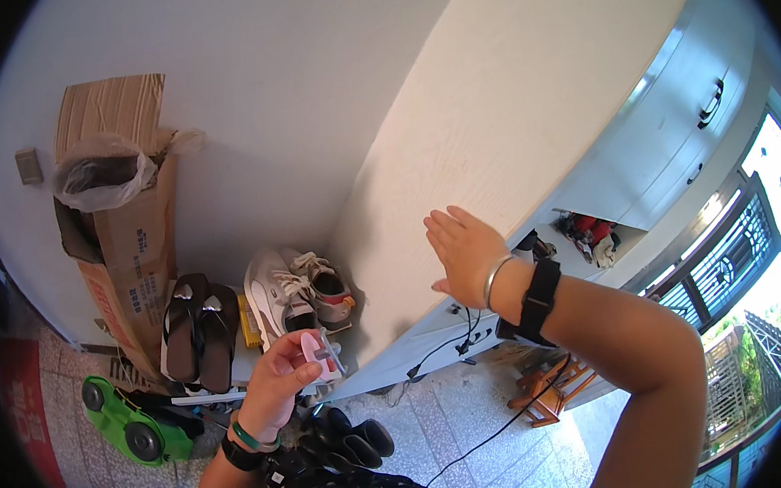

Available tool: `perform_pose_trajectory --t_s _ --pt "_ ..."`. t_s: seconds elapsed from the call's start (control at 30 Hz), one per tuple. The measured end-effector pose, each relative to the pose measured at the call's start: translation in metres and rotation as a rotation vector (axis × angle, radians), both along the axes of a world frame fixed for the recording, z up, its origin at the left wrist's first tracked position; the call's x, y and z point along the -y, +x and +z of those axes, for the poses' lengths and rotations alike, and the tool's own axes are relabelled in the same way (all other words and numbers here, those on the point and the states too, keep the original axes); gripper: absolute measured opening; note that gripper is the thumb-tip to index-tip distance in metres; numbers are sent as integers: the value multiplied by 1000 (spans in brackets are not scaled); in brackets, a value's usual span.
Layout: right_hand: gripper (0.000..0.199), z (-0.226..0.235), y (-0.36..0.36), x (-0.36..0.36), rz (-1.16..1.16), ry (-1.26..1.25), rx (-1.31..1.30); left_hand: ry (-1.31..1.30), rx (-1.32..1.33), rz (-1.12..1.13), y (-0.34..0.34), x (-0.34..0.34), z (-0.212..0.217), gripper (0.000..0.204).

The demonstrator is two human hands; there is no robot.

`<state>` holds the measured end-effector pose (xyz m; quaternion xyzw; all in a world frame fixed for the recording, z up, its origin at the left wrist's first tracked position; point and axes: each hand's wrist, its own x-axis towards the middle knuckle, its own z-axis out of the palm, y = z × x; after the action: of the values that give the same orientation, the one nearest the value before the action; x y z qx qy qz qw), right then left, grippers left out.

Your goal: The person removes an adhesive mounting disk and a metal hook from a plastic bag, peels the backing from the disk, attaches the hook, and presses the assembly onto a wall.

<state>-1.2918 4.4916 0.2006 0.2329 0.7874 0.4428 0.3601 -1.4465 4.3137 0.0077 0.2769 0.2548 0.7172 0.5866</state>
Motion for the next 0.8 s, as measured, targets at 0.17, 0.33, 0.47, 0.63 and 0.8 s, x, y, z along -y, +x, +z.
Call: perform_pose_trajectory --t_s 0.17,0.33,0.47,0.63,0.8 --pt "74 29 -5 -26 91 241 -159 -9 0 -37 7 -4 -1 49" --pt "76 5 -6 -10 80 157 -102 -15 -2 -44 8 -6 -3 49" --pt "74 9 2 -5 14 -14 -173 -9 -22 -18 6 -7 -2 49" --pt "74 24 -13 -29 76 373 -210 2 -32 -42 10 -12 4 50" --pt "77 -33 2 1 70 -64 -20 7 14 -56 8 -4 1 50"
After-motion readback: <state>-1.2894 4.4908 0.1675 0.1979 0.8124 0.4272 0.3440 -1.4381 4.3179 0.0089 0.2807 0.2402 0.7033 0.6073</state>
